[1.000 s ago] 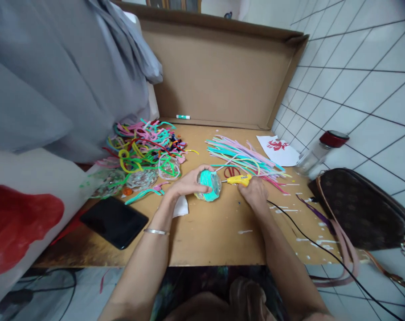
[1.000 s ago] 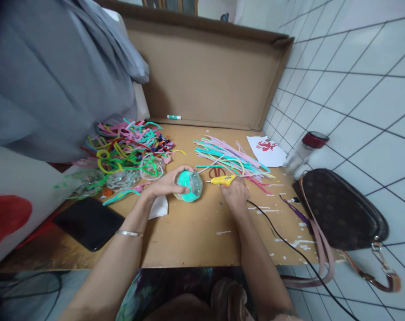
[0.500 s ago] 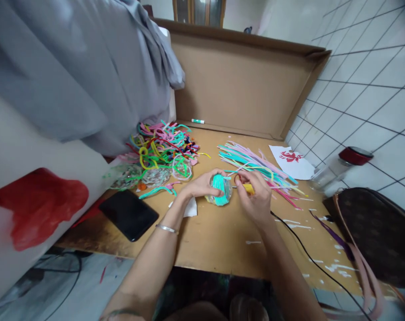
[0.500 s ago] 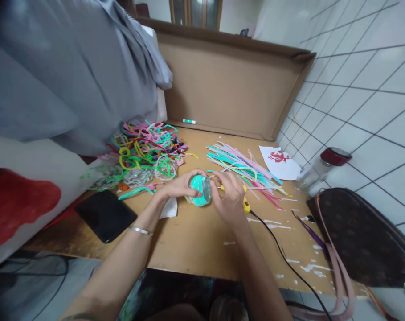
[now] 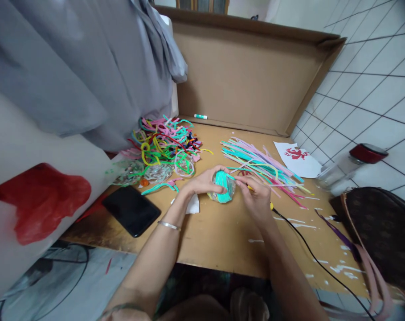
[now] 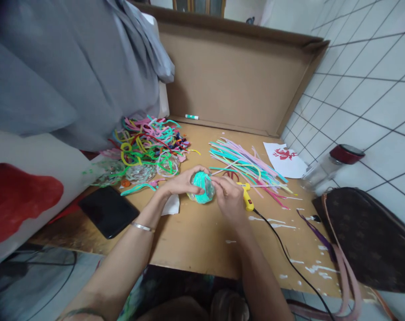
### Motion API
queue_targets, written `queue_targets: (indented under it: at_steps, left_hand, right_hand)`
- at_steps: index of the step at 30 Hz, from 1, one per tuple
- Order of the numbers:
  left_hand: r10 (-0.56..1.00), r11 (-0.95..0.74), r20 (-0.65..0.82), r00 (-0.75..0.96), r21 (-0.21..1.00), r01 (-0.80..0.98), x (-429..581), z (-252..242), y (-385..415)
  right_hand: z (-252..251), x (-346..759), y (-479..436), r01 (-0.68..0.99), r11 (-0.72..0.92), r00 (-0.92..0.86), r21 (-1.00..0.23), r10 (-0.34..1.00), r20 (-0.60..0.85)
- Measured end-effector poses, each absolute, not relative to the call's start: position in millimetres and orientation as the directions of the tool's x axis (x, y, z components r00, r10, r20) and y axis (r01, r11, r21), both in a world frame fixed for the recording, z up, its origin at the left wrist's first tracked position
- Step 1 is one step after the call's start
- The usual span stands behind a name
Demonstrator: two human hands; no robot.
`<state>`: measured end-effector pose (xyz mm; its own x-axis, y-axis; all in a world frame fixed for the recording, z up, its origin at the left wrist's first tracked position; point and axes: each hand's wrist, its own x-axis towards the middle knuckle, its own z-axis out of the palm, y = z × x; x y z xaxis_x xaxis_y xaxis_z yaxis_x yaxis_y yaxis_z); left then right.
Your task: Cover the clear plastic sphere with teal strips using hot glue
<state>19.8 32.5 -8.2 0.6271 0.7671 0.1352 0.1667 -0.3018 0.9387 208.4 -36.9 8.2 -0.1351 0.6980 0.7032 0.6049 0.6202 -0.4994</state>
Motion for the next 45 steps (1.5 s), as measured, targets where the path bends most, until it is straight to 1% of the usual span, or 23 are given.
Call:
queue_targets:
  at_steps: [3, 8, 10, 16, 21, 26, 45]
  left_hand:
    - [0.766, -0.294, 0.119, 0.631, 0.939, 0.179, 19.1, -8.6, 32.3]
    - [0.761, -0.31, 0.142, 0.632, 0.937, 0.162, 18.6, -7.4, 31.3]
    - [0.766, -0.305, 0.137, 0.628, 0.938, 0.167, 18.7, -6.9, 31.3]
    - [0.766, -0.294, 0.117, 0.633, 0.938, 0.182, 19.3, -5.3, 30.4]
    - [0.768, -0.27, 0.119, 0.63, 0.951, 0.15, 19.8, -3.2, 29.0]
    - [0.772, -0.242, 0.106, 0.626, 0.961, 0.135, 19.8, -1.8, 27.9]
    - [0.773, -0.24, 0.094, 0.627, 0.959, 0.152, 18.9, -2.5, 27.6]
  right_hand:
    - [4.4, 208.4, -37.0, 0.598, 0.6, -0.132, -0.532, 0.728, 0.673]
    - [-0.5, 208.7, -35.7, 0.648, 0.573, -0.126, -0.501, 0.73, 0.672]
    - [-2.5, 210.1, -34.8, 0.652, 0.563, -0.118, -0.508, 0.737, 0.666]
    - [-5.1, 210.9, -33.5, 0.592, 0.567, -0.113, -0.572, 0.761, 0.638]
    - [-5.3, 207.7, -34.5, 0.572, 0.573, -0.126, -0.587, 0.769, 0.627]
    - [-5.7, 207.7, -34.1, 0.58, 0.578, -0.134, -0.574, 0.763, 0.632]
    - [-6.7, 205.9, -34.4, 0.633, 0.599, -0.207, -0.49, 0.741, 0.639]
